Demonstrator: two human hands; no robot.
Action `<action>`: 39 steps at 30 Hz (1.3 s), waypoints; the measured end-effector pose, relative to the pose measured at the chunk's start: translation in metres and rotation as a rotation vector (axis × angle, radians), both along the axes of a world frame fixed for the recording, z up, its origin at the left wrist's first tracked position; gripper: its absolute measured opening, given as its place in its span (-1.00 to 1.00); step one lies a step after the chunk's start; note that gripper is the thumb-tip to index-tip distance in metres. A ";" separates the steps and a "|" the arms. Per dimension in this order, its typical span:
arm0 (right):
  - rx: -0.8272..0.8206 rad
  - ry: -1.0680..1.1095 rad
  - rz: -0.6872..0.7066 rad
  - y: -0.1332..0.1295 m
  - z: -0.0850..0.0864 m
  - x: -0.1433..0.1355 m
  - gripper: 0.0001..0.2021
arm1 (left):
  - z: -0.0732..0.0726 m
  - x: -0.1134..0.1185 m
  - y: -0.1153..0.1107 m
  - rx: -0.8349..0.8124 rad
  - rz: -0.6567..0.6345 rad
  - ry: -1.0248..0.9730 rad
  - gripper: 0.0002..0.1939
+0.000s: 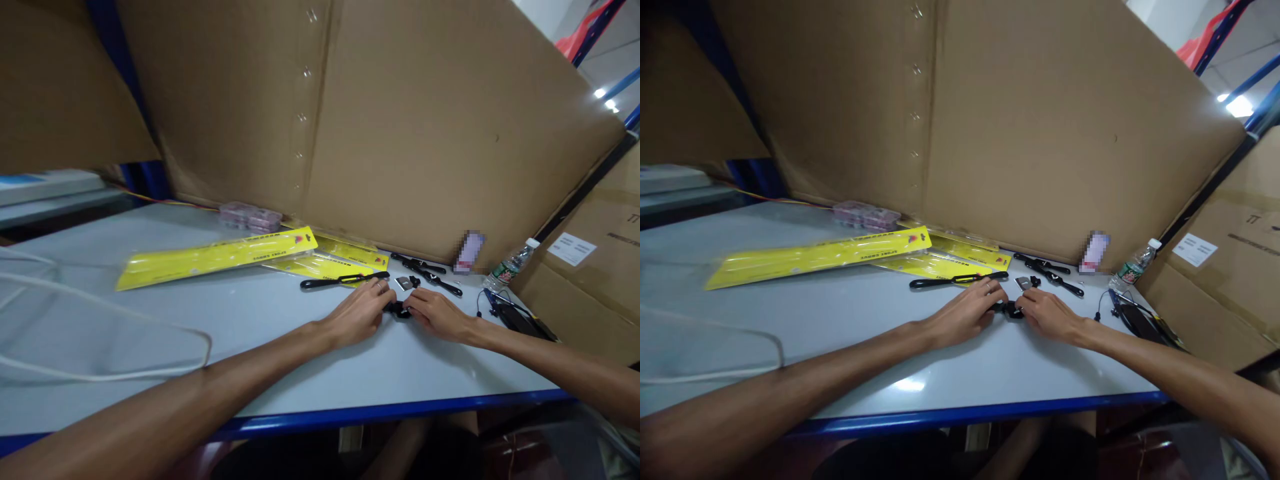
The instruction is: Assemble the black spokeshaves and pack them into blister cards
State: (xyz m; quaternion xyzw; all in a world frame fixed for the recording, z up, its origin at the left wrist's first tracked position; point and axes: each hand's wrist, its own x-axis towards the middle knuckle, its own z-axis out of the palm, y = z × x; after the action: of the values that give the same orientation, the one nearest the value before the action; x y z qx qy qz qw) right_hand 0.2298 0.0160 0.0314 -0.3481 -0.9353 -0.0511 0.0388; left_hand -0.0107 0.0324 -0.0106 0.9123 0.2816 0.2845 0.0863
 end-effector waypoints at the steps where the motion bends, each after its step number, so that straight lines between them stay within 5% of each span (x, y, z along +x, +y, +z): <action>1: -0.004 0.007 0.019 0.001 -0.001 0.001 -0.75 | 0.001 0.000 -0.001 0.015 -0.008 0.016 -0.67; 12: -0.027 0.251 0.127 0.004 -0.008 -0.005 -0.76 | 0.000 0.014 -0.003 -0.161 0.052 0.027 -0.84; 22: -0.141 0.381 0.003 0.005 -0.008 -0.017 -0.82 | 0.001 0.009 -0.004 -0.208 0.047 -0.050 -0.86; 32: -0.557 0.718 -0.296 0.003 -0.007 -0.028 -0.88 | -0.002 0.004 -0.009 -0.051 0.011 -0.018 -0.87; 39: -0.745 0.609 -0.185 0.018 0.006 -0.016 -0.88 | -0.001 0.005 -0.008 -0.081 0.018 -0.056 -0.86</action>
State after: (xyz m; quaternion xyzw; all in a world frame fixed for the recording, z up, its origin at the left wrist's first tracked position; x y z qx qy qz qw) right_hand 0.2136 0.0338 0.0375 -0.4190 -0.8013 0.3879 0.1788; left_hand -0.0061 0.0247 -0.0113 0.8971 0.2984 0.2992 0.1286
